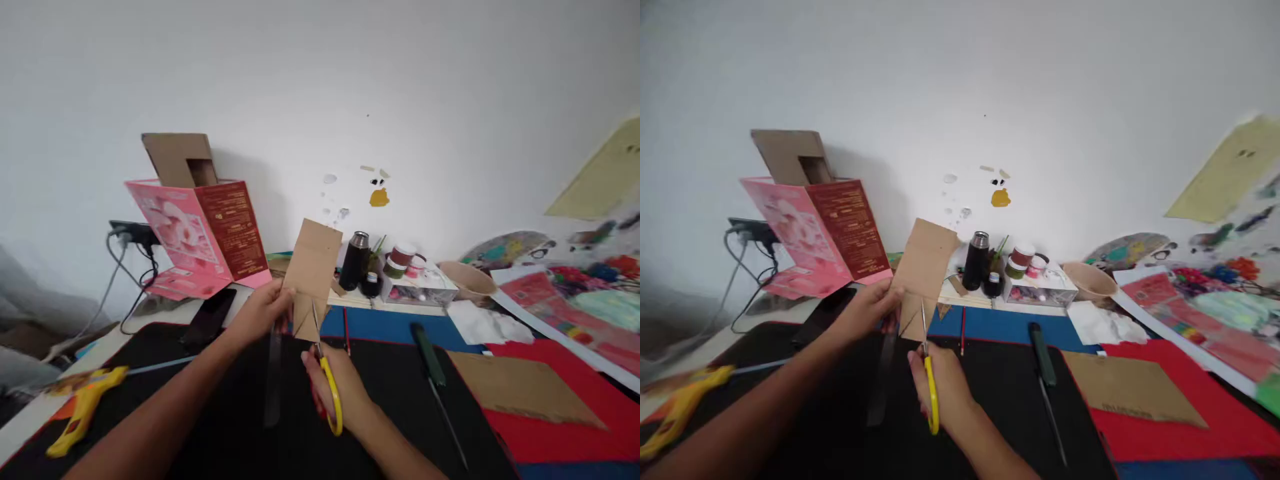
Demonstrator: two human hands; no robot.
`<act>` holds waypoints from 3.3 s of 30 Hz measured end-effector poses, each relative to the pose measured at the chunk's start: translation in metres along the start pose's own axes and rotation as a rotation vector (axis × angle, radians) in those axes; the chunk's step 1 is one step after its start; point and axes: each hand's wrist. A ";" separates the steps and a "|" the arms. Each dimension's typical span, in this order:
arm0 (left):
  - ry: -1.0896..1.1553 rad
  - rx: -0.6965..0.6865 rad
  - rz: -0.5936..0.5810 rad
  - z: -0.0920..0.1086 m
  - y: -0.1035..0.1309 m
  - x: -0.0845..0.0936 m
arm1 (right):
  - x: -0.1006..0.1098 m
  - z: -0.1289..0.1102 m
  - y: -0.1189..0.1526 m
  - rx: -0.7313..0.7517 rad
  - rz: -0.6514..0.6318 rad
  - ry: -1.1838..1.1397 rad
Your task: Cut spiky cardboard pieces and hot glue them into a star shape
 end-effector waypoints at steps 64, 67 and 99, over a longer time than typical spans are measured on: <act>-0.002 -0.003 -0.015 0.002 0.000 0.003 | 0.010 -0.008 0.001 -0.086 -0.182 -0.094; 0.006 0.001 -0.015 0.002 0.000 0.003 | 0.010 -0.009 0.002 -0.082 -0.179 -0.082; -0.059 0.012 -0.018 0.009 -0.001 0.004 | 0.012 -0.011 0.005 -0.017 -0.165 0.048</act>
Point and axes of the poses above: each hand's wrist, its own y-axis away from the middle knuckle, its own x-axis out of the back of the hand, z = x × y, and after that the axes turned 11 degrees about -x, right-handed
